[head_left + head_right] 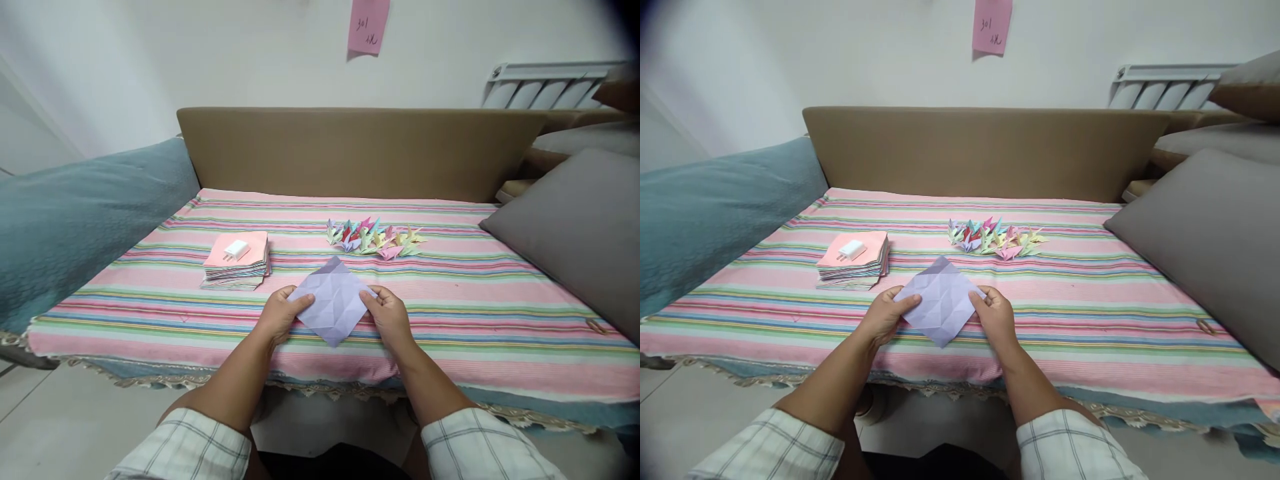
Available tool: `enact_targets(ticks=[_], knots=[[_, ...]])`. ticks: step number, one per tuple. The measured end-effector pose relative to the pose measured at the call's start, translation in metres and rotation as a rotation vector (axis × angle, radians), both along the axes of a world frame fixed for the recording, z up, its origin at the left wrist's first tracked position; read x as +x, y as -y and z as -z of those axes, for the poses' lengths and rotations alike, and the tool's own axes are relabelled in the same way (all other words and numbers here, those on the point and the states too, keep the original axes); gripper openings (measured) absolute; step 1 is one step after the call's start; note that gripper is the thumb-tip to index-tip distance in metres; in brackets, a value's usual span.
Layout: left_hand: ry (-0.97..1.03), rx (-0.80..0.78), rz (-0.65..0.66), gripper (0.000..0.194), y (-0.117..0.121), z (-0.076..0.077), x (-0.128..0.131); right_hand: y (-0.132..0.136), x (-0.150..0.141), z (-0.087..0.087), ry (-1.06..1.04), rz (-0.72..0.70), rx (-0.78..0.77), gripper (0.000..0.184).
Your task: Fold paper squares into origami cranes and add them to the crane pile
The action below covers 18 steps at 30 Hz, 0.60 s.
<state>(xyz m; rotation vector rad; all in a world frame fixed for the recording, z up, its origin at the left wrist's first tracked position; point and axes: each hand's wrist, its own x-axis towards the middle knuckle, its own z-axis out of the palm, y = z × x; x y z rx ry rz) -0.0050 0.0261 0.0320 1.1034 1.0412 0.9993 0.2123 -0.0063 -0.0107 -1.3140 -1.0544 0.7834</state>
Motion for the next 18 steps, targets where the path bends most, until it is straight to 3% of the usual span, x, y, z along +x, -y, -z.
enact_targets(ticks=[3,5,7,10,14,18], knots=[[-0.282,0.078,-0.041,0.036,-0.006,0.012,0.0,0.004,0.0,-0.003,0.457,0.165,0.148,0.034],[-0.454,0.156,-0.044,0.032,-0.01,0.016,-0.002,0.011,-0.005,-0.007,0.769,0.076,0.238,0.025],[-0.564,0.22,-0.041,0.03,-0.012,0.016,-0.002,0.017,-0.014,-0.008,0.956,-0.117,0.285,0.025],[-0.67,0.286,-0.037,0.03,-0.011,0.011,-0.001,0.022,-0.027,-0.006,1.089,-0.247,0.282,0.031],[-0.681,0.317,-0.005,0.032,-0.007,0.004,-0.001,0.02,-0.034,-0.001,1.149,-0.26,0.213,0.038],[-0.572,0.36,0.163,0.037,-0.007,-0.001,-0.008,0.019,-0.032,0.0,1.165,-0.265,0.179,0.038]])
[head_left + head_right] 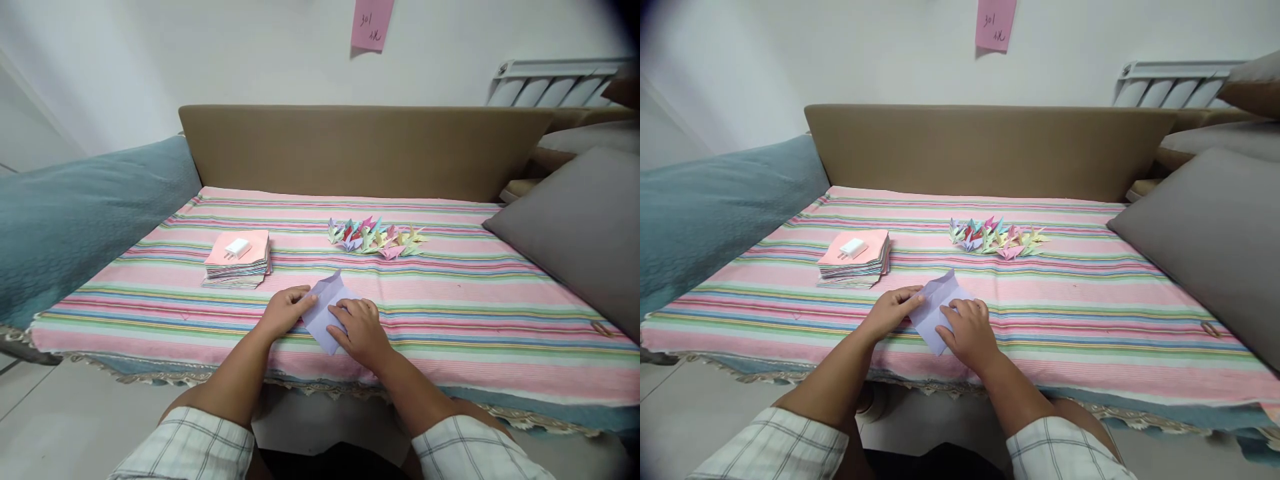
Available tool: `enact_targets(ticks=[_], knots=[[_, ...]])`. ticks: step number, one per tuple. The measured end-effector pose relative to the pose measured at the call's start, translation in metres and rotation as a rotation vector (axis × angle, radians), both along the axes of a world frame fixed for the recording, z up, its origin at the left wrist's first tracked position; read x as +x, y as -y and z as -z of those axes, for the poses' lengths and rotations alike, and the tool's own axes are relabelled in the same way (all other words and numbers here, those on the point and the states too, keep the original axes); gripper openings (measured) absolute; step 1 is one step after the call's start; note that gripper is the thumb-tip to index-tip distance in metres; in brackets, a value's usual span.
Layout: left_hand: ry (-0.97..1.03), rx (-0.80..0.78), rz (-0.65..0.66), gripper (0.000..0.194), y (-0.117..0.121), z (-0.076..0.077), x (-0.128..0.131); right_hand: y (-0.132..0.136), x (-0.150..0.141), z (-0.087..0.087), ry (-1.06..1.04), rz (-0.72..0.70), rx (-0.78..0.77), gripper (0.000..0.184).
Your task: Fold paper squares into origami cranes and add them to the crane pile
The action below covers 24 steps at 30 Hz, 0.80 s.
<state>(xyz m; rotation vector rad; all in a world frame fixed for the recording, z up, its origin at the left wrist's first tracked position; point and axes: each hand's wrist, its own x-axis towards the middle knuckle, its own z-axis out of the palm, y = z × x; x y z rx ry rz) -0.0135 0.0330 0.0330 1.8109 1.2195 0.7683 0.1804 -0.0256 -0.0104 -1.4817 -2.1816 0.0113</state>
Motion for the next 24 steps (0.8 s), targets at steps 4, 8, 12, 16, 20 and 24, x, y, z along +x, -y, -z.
enact_targets(ticks=[4,8,12,16,20,24], knots=[[-0.317,0.113,-0.051,0.064,0.001,0.002,-0.007,0.001,0.0,-0.001,0.011,0.007,-0.006,0.038],[-0.461,0.159,-0.096,0.063,0.007,0.01,0.0,0.0,-0.001,0.0,0.026,0.026,0.013,0.038],[-0.432,0.181,-0.176,0.043,0.013,0.016,0.014,-0.003,0.0,0.0,-0.004,0.091,0.071,0.036],[-0.454,0.191,-0.245,0.039,0.014,0.017,0.025,-0.004,0.001,-0.002,-0.038,0.142,0.093,0.03],[-0.477,0.198,-0.279,0.041,0.014,0.016,0.029,-0.003,0.001,-0.003,-0.016,0.158,0.052,0.027],[-0.471,0.205,-0.245,0.042,0.016,0.016,0.028,-0.005,0.001,-0.001,0.001,0.157,0.023,0.027]])
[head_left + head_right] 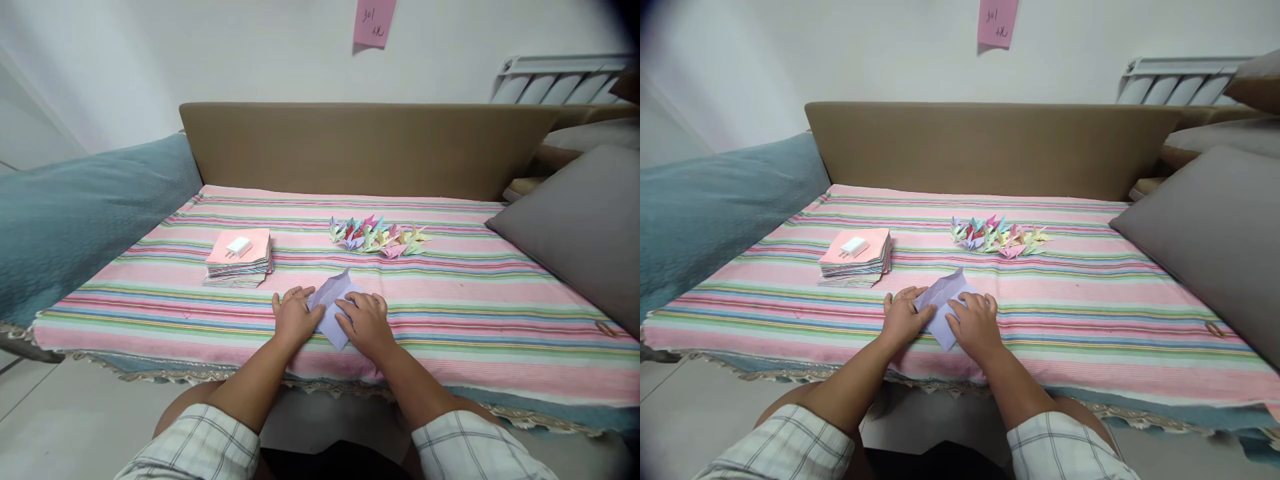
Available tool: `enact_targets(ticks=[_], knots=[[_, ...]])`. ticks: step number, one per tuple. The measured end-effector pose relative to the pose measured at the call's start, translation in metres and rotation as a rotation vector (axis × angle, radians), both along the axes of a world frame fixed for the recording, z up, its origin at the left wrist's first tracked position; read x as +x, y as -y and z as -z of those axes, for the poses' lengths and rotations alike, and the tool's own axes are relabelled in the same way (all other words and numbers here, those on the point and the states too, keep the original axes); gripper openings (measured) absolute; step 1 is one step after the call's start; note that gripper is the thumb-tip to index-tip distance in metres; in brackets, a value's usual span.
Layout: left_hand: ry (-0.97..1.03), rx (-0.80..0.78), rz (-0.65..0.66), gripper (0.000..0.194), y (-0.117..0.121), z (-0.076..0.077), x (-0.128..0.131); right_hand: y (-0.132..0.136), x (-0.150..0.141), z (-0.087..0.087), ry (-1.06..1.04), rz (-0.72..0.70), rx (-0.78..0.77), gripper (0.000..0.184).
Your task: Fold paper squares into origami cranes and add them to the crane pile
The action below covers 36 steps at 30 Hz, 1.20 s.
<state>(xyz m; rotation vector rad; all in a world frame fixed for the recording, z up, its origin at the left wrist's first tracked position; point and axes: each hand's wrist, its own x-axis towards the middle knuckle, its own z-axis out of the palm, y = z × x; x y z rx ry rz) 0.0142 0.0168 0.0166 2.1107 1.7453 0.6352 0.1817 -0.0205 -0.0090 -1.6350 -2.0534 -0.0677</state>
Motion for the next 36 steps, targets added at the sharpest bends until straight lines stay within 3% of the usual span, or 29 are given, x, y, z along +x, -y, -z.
enact_targets(ticks=[4,9,14,19,24,30,36], knots=[[-0.014,0.041,0.082,0.042,0.003,0.003,-0.001,-0.002,0.001,0.001,0.005,-0.007,-0.013,0.027],[-0.07,0.069,0.178,0.014,0.005,0.005,-0.001,-0.002,0.001,0.0,0.014,-0.012,-0.016,0.028],[-0.078,0.104,0.194,0.02,0.007,0.003,-0.004,-0.002,0.001,0.0,-0.016,-0.038,-0.014,0.029],[-0.057,0.14,0.291,0.024,0.013,-0.001,-0.009,-0.002,0.001,0.0,-0.027,-0.038,-0.017,0.028],[-0.035,0.155,0.337,0.011,0.017,0.003,-0.013,-0.001,0.001,0.0,-0.03,-0.038,0.004,0.026],[-0.018,0.218,0.333,0.011,0.01,0.012,-0.002,-0.002,0.002,-0.003,-0.044,-0.005,0.045,0.026],[-0.138,0.271,0.372,0.01,0.007,0.01,0.007,-0.002,0.004,-0.001,-0.038,-0.008,-0.008,0.028]])
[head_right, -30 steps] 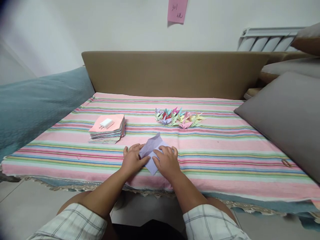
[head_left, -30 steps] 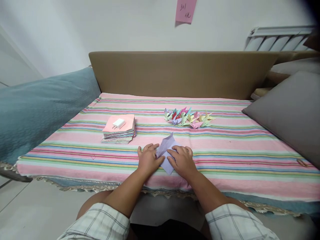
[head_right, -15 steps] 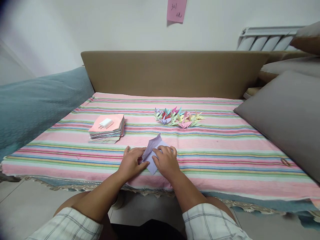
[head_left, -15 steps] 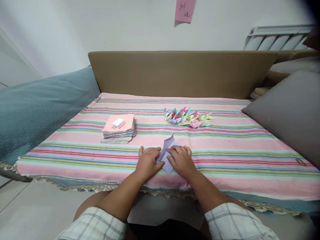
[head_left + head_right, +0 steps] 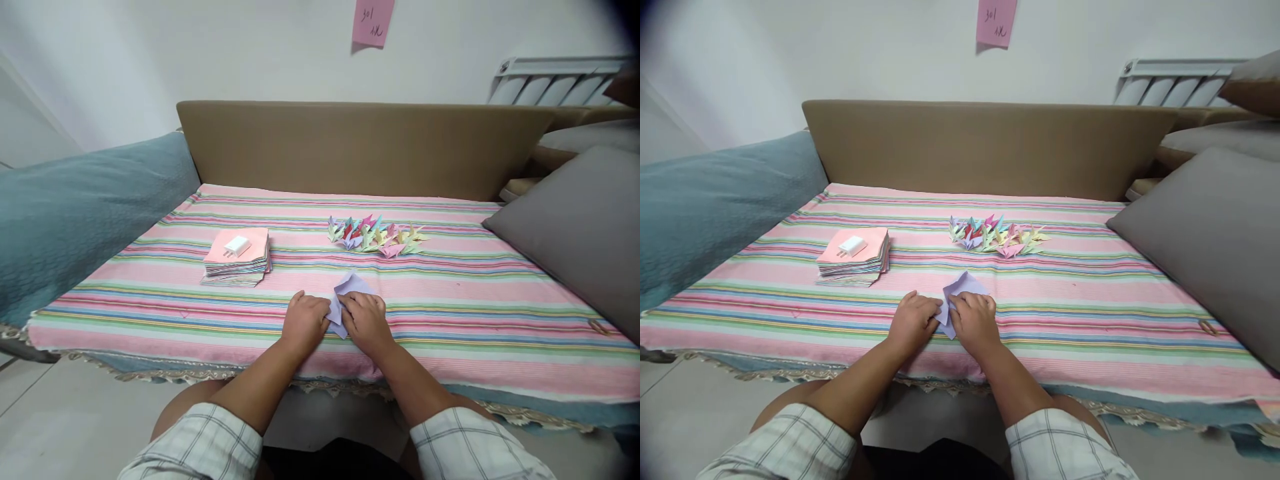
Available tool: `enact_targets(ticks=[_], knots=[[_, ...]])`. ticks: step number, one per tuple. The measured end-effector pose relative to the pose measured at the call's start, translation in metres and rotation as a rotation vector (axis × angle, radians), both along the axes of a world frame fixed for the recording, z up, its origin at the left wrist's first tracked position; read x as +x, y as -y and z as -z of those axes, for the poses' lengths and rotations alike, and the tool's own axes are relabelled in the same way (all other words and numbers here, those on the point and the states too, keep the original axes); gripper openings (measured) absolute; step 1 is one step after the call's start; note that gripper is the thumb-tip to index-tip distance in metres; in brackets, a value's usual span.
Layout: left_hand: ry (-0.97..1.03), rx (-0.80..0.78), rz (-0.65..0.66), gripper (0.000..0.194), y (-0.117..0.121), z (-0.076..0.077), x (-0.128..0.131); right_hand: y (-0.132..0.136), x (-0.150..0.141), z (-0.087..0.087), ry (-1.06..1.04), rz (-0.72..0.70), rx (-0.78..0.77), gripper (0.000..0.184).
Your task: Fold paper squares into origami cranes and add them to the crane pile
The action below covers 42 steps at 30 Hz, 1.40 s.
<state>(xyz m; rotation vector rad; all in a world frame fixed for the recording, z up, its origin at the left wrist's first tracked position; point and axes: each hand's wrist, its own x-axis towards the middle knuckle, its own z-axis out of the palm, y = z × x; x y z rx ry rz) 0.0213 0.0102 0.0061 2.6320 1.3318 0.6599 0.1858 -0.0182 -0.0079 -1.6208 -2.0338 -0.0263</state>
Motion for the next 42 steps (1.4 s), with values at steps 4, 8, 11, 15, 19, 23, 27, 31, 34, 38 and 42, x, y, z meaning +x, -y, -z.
enact_targets(ticks=[4,8,11,15,19,23,27,31,34,38,42], knots=[[-0.065,-0.003,0.156,0.02,0.002,-0.005,-0.008,-0.001,0.001,0.002,0.006,0.004,-0.021,0.027],[-0.04,-0.062,0.226,0.032,0.002,-0.009,-0.016,0.0,0.001,0.001,-0.007,-0.018,-0.011,0.027],[-0.007,-0.119,0.204,0.031,0.0,-0.01,-0.016,0.004,0.001,-0.001,-0.018,-0.06,0.002,0.027],[0.056,-0.125,0.093,0.03,-0.001,-0.008,-0.011,0.009,0.001,-0.001,-0.024,-0.07,-0.002,0.025],[0.118,-0.124,-0.065,0.034,-0.001,-0.004,-0.007,0.012,0.001,0.0,-0.037,-0.07,-0.001,0.023],[0.125,-0.159,-0.083,0.054,-0.001,-0.003,-0.006,0.009,0.006,-0.001,-0.158,-0.033,0.097,0.021],[0.097,-0.17,-0.084,0.058,-0.002,-0.004,-0.005,-0.002,0.018,0.001,-0.505,0.218,0.257,0.046],[0.102,-0.188,-0.098,0.061,-0.003,-0.004,-0.005,-0.012,0.024,0.007,-0.903,0.043,-0.034,0.076],[0.106,-0.198,-0.111,0.063,-0.003,-0.004,-0.004,-0.014,0.024,0.006,-0.955,-0.023,-0.166,0.057],[0.087,-0.18,-0.108,0.058,-0.003,-0.006,-0.004,-0.011,0.023,0.001,-0.763,-0.068,-0.145,0.028],[0.072,-0.175,-0.109,0.055,-0.003,-0.007,-0.003,-0.011,0.022,0.002,-0.459,-0.125,-0.093,0.037]])
